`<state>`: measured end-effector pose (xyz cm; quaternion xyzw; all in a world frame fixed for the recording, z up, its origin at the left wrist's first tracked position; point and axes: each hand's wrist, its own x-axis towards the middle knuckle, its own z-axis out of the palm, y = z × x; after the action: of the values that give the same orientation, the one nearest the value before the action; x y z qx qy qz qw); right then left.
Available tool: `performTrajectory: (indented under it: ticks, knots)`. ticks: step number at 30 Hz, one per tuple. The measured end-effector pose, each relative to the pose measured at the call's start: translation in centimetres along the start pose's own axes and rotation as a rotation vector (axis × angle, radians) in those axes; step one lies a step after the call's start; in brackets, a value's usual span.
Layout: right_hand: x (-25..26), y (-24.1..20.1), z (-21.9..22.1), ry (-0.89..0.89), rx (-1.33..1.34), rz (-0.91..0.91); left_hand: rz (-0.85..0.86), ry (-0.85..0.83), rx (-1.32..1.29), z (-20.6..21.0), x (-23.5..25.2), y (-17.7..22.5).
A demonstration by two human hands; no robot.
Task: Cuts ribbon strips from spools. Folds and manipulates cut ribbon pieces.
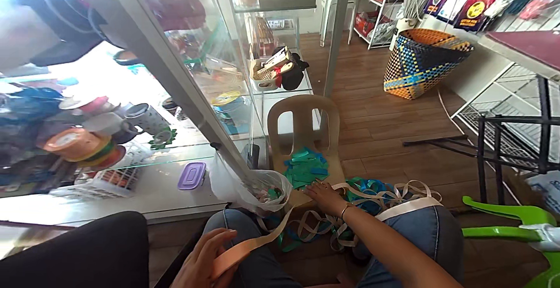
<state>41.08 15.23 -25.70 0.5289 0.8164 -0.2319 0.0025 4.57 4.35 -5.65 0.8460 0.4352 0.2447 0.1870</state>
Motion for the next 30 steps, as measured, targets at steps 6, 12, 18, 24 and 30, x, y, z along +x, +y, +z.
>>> performTrajectory:
  ticks: [6, 12, 18, 24, 30]
  knots:
    - [1.2, -4.4, 1.8, -0.084, 0.035, -0.103, -0.011, 0.033, 0.038, 0.6, -0.1, 0.0]
    - [0.5, -2.1, -1.8, -0.092, -0.111, -0.019, 0.000, 0.072, 0.048, 0.7, -0.5, -0.3]
    - [-7.1, 6.8, -14.8, 0.430, -0.114, 0.400, 0.019, 0.093, 0.111, 0.7, -0.5, 0.2]
    - [-22.1, 17.6, -23.2, 0.528, -0.252, 0.962, -0.003, 0.102, 0.078, -0.9, -1.0, -0.8]
    - [-27.0, 18.6, -21.9, 0.286, -0.163, 1.341, -0.080, 0.170, 0.015, -4.0, -2.9, -1.9]
